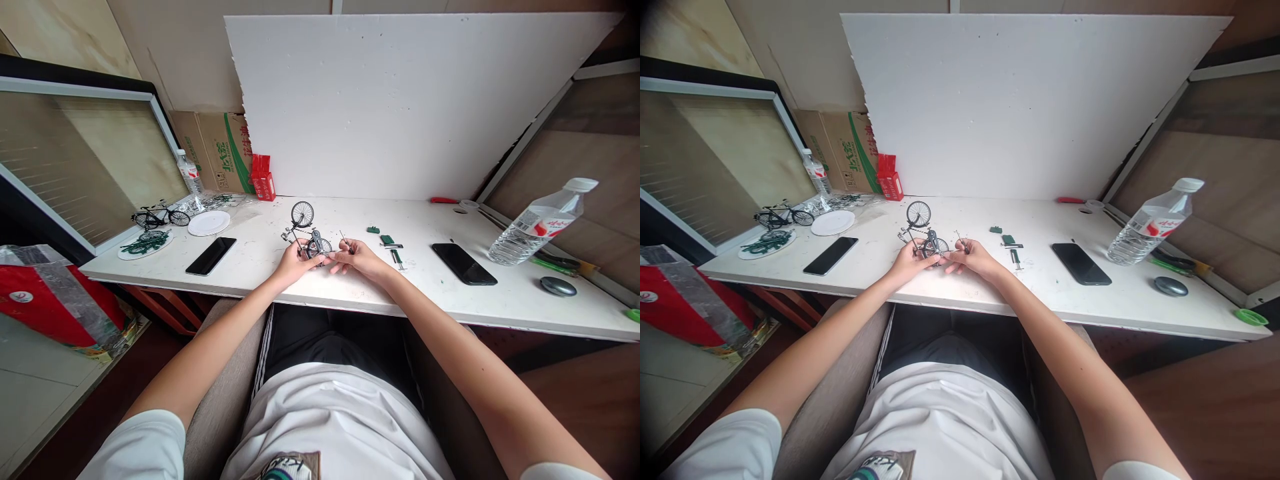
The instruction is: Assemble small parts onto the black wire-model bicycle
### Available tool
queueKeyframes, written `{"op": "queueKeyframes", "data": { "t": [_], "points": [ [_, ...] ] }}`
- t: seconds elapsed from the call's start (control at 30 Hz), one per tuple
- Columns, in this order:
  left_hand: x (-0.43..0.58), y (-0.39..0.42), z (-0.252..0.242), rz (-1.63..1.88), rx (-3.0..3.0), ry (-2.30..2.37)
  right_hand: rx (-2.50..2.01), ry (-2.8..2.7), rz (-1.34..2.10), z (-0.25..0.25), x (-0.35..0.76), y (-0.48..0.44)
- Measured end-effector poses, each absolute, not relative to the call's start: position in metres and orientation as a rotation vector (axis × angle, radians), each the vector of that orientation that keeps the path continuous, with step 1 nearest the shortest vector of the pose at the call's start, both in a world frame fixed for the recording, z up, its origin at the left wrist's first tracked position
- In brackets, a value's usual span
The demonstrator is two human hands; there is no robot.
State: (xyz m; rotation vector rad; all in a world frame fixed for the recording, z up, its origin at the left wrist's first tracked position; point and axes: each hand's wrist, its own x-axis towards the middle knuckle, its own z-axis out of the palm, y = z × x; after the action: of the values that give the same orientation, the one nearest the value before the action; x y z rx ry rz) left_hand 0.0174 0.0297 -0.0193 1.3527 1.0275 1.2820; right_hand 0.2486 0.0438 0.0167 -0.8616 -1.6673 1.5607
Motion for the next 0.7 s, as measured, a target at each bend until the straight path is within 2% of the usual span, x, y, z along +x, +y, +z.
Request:
{"op": "queueKeyframes", "data": {
  "t": [0.33,0.4,0.57,0.7],
  "points": [
    [0.019,0.027,-0.014,1.299,1.321,1.021,-0.891,-1.689,1.482,0.023,0.246,0.037],
    [0.019,0.028,-0.015,1.312,1.304,1.015,-0.953,-1.730,1.288,0.019,0.246,0.040],
    [0.019,0.029,-0.016,1.328,1.262,1.007,-1.144,-1.985,0.457,0.002,0.251,0.055],
    [0.019,0.029,-0.015,1.359,1.242,1.033,-1.161,-2.190,0.187,-0.007,0.253,0.064]
  ]
}}
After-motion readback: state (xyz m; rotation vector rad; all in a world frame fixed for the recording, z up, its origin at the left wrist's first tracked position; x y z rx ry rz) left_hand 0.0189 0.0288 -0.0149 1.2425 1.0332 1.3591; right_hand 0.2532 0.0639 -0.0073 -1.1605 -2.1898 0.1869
